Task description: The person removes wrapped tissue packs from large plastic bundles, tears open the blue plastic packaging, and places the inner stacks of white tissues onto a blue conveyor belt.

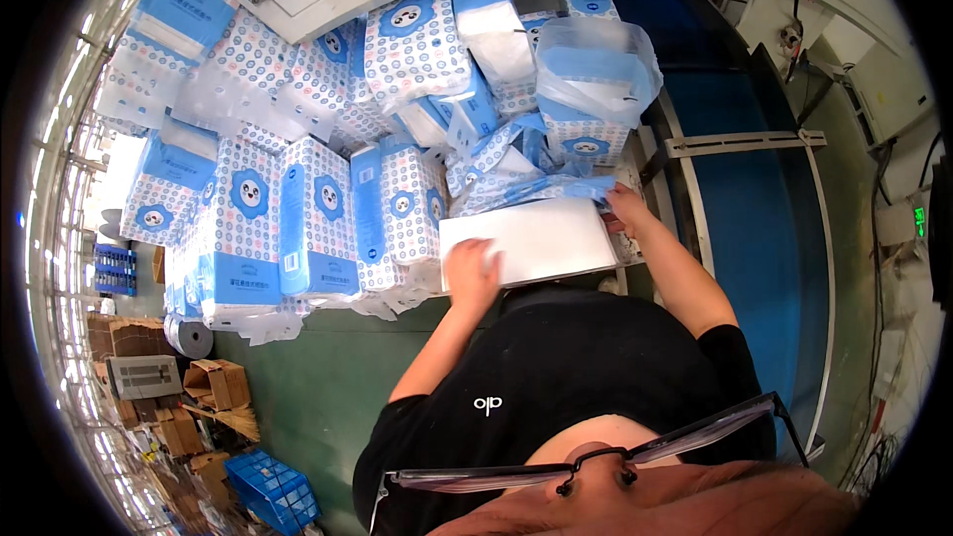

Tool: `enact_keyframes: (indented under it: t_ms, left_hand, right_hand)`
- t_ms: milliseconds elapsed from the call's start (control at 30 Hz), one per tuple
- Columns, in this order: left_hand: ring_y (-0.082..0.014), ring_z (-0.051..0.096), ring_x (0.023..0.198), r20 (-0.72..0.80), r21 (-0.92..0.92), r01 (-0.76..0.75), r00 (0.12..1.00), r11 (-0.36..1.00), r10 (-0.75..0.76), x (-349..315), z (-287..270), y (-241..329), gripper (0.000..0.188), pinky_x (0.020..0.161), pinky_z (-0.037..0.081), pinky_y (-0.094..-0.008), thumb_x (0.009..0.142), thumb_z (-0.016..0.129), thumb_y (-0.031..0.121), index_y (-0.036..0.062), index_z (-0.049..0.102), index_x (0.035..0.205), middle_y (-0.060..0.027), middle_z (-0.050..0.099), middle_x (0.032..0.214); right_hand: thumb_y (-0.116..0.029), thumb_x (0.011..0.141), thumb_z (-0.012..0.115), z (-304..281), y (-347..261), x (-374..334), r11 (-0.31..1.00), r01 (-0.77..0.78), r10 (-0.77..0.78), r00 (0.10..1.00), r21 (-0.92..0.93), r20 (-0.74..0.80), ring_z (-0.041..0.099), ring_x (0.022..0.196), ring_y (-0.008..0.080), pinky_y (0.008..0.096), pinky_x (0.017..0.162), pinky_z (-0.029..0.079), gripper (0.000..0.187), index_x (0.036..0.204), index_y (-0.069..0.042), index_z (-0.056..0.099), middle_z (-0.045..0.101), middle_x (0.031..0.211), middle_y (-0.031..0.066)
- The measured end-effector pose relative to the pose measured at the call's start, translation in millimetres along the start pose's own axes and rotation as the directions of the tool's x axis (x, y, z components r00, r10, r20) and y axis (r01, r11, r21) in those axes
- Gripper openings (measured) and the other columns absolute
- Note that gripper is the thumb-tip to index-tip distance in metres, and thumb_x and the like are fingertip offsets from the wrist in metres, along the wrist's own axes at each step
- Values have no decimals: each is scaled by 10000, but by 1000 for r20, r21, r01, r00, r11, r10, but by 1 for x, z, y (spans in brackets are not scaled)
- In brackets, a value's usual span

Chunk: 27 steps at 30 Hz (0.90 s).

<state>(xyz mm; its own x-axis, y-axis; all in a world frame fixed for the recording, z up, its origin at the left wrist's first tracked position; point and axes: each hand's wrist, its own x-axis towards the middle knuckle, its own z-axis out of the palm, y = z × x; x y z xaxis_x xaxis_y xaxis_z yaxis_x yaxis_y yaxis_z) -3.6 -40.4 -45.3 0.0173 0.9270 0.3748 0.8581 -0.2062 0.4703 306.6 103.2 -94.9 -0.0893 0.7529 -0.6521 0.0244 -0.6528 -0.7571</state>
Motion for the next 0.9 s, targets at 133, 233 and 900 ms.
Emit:
enact_keyframes:
  t_ms: [133,233,900]
  left_hand:
    - [-332,561,1116,230,-456,-365,833,812,504,59,64,77,218,984,432,-446,826,713,206,82,660,998,-110,638,1061]
    - [-330,487,1227,181,-353,-628,681,693,710,69,114,97,242,1069,352,-486,860,666,310,87,660,954,-99,620,1095]
    - [-355,491,1232,662,-327,-302,603,895,445,74,92,93,289,1085,343,-473,865,606,224,80,651,1113,-118,638,1185]
  right_hand:
    - [-315,952,567,11,-6,20,967,6,21,995,-256,102,661,679,235,385,451,520,327,1199,-101,588,661,956,91]
    - [-311,947,576,6,-26,28,855,103,-25,987,-509,157,665,701,223,385,461,524,313,1162,-84,598,662,961,90]
    - [-238,826,696,142,-51,27,36,641,-312,737,-767,600,599,1078,369,437,895,492,378,1150,-69,597,618,1189,154]
